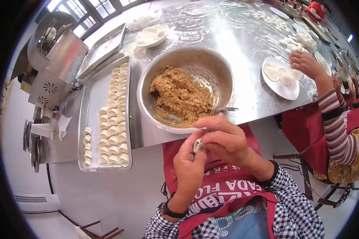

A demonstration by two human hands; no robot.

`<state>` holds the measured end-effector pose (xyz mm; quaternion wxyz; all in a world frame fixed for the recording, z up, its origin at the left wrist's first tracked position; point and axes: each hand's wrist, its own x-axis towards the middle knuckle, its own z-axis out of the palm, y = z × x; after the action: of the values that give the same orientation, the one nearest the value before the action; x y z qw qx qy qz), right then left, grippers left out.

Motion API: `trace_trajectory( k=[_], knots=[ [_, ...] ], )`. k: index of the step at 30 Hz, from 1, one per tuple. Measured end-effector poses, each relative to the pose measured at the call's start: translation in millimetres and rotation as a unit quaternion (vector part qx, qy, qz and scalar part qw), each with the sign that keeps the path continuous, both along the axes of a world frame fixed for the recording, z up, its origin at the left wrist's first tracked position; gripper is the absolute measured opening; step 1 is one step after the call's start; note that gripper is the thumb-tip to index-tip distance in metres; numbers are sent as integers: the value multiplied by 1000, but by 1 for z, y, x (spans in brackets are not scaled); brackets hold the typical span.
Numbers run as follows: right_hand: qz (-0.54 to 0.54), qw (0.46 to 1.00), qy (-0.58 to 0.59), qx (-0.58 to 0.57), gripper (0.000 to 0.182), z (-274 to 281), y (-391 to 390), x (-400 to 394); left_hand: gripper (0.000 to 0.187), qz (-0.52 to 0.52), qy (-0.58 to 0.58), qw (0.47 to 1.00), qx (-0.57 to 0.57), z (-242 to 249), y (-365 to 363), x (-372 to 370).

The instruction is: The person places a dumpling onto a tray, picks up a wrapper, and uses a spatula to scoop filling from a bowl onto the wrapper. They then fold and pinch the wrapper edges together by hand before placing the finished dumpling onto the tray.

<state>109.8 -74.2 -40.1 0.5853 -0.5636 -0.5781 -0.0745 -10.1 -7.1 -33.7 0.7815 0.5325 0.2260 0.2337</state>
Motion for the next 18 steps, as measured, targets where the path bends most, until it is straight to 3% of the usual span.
trace_trajectory(
  k=[1, 8, 14, 18],
  knots=[
    [7, 1000, 8, -5, 13, 1, 0, 0, 35, -1, 30, 996, 79, 0, -1, -1],
    [11, 997, 71, -38, 15, 11, -2, -5, 38, -2, -15, 999, 52, -7, 1, -2],
    [36, 998, 45, -29, 18, 2, -4, 0, 41, 9, 4, 997, 72, 0, -1, 2],
    [33, 996, 83, -4, 18, -1, -3, -4, 36, 4, -47, 996, -80, -5, 0, 2]
  ],
)
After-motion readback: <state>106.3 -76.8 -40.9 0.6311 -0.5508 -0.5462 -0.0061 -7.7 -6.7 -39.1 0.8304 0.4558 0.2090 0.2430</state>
